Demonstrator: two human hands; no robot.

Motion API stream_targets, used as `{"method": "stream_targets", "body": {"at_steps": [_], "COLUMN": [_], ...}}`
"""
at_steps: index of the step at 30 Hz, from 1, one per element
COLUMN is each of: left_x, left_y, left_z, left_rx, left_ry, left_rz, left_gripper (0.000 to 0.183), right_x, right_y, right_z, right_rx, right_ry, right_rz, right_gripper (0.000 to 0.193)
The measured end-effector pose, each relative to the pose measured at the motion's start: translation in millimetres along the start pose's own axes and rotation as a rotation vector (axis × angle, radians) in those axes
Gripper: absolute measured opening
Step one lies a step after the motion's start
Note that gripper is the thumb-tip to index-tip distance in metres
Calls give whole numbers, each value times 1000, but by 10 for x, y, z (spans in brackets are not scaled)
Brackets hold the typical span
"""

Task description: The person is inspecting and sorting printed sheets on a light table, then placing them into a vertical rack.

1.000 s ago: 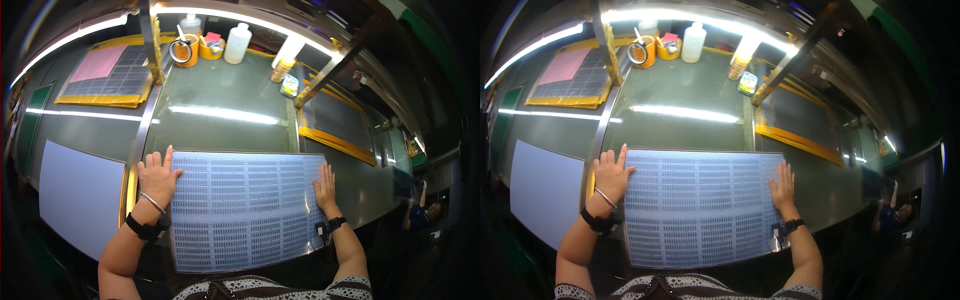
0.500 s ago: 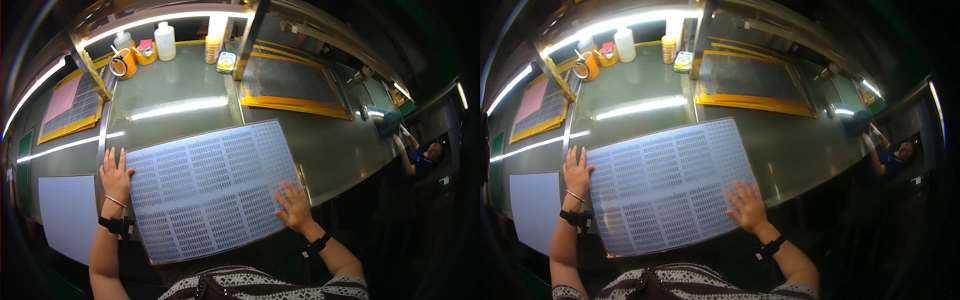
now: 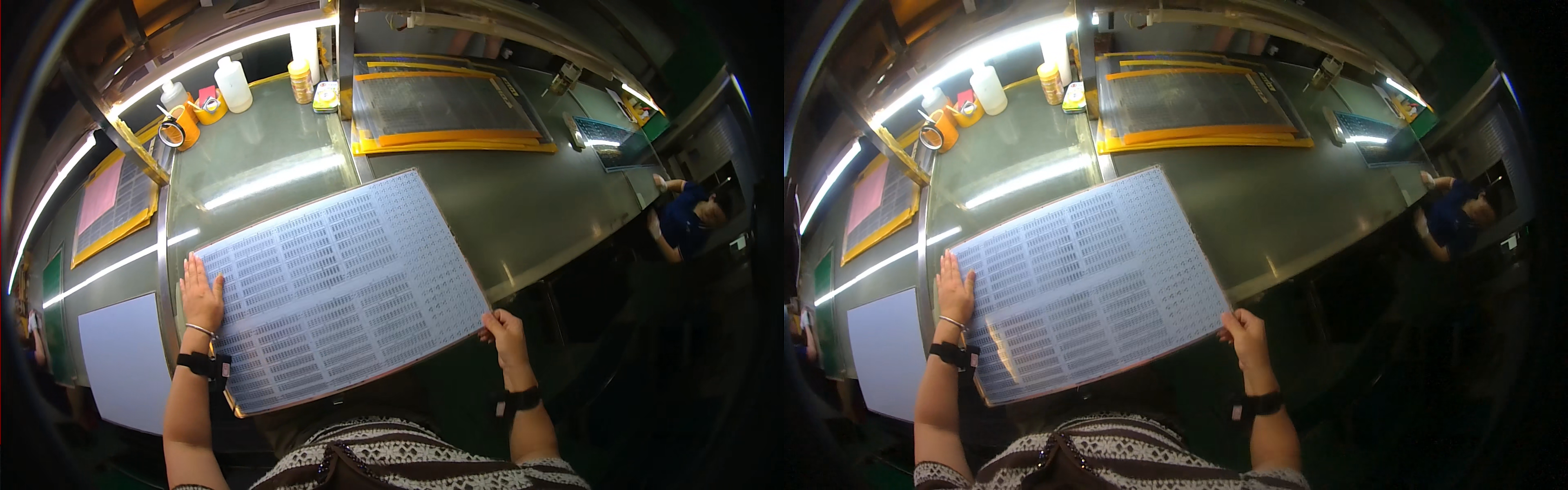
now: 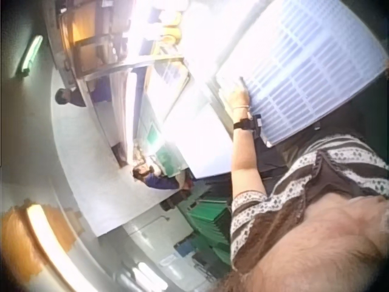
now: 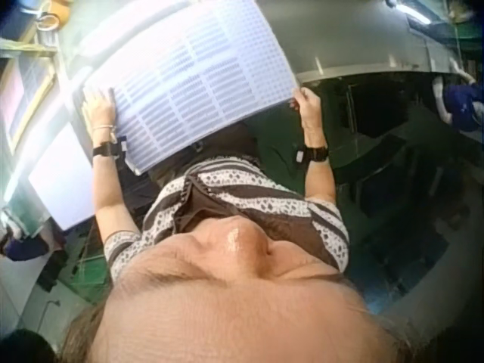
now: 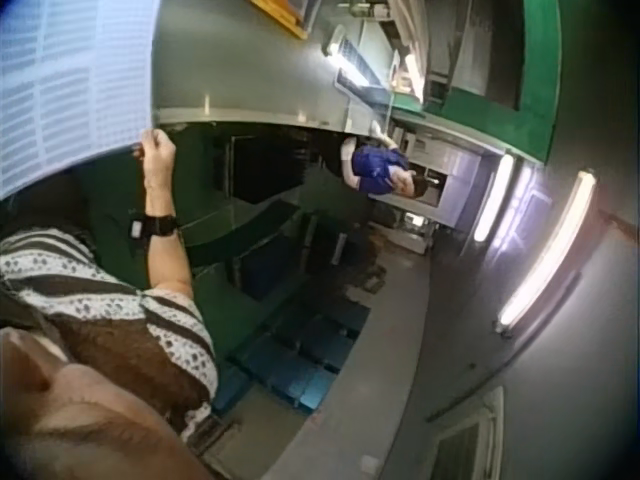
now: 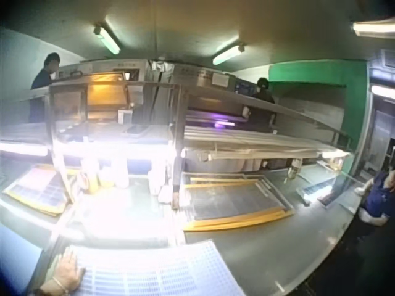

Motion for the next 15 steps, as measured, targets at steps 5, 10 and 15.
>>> {"method": "stream_targets", "body": {"at_steps": [5, 10, 15], "left_x": [-25, -685, -385], "left_y": [99, 252, 263], "left_z": [59, 2018, 3005], "left_rx": [81, -269, -343], "left_ry": [46, -755, -804], "left_rz": [-86, -287, -165], "left_gripper": [67, 77, 75], "right_x": [-336, -555, -535], "right_y": [-166, -485, -581], "right_z": [318, 513, 432], "right_rx": [60, 90, -84], "right_ry": [-125, -162, -159], "right_rz": [-114, -229, -322], "right_gripper": [20, 20, 24]}}
Point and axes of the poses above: each hand's wrist, its own x-axis towards the middle knuckle, its own y-axis out of the back of the hand, z = x × y, the point moved 4 cm from there along x, towards the middle knuckle, and after that the axes turned 4 degrees about y, right-handed, at the moved point
